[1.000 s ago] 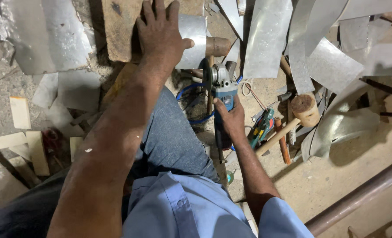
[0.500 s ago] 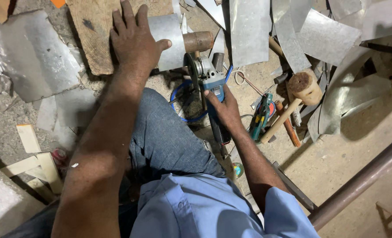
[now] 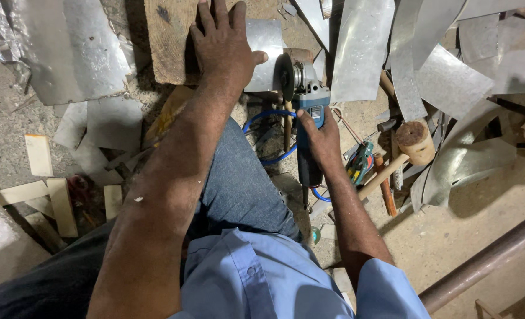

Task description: The person grinds a small metal sheet with an angle grinder, then fits it into a gap on a large curved metal duct. They use a welding tool to tack the sheet in place along the seam.

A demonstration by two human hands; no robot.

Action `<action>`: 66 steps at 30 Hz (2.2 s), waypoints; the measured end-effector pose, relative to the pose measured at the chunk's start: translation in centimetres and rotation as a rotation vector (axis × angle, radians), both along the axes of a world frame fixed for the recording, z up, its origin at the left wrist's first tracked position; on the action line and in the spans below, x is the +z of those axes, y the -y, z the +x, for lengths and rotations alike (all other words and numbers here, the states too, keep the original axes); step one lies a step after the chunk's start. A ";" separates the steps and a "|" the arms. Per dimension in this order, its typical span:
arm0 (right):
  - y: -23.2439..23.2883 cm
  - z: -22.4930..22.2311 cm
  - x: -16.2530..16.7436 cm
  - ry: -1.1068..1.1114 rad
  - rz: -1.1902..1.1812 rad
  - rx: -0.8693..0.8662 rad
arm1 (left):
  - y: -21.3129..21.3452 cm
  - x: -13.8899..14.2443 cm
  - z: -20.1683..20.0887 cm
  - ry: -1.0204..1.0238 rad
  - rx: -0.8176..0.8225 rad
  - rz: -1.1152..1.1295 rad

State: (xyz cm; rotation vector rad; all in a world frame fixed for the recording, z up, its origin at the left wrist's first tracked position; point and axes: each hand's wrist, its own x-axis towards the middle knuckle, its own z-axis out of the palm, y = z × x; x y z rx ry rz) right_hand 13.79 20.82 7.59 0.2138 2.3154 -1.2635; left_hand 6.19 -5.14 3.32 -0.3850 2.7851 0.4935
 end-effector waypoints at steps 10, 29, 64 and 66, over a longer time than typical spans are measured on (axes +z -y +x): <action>-0.7 0.4 0.0 0.017 0.118 0.012 | 0.0 0.1 0.0 0.022 -0.020 0.013; -0.7 -0.2 -0.3 0.021 0.084 -0.017 | -0.1 0.9 0.3 0.012 -0.024 -0.006; -6.1 3.8 -2.3 0.202 0.031 -0.073 | -0.9 1.6 -0.1 0.057 -0.038 0.036; -5.4 3.8 -2.0 0.175 -0.012 -0.062 | -0.8 1.7 -0.1 0.051 -0.040 0.036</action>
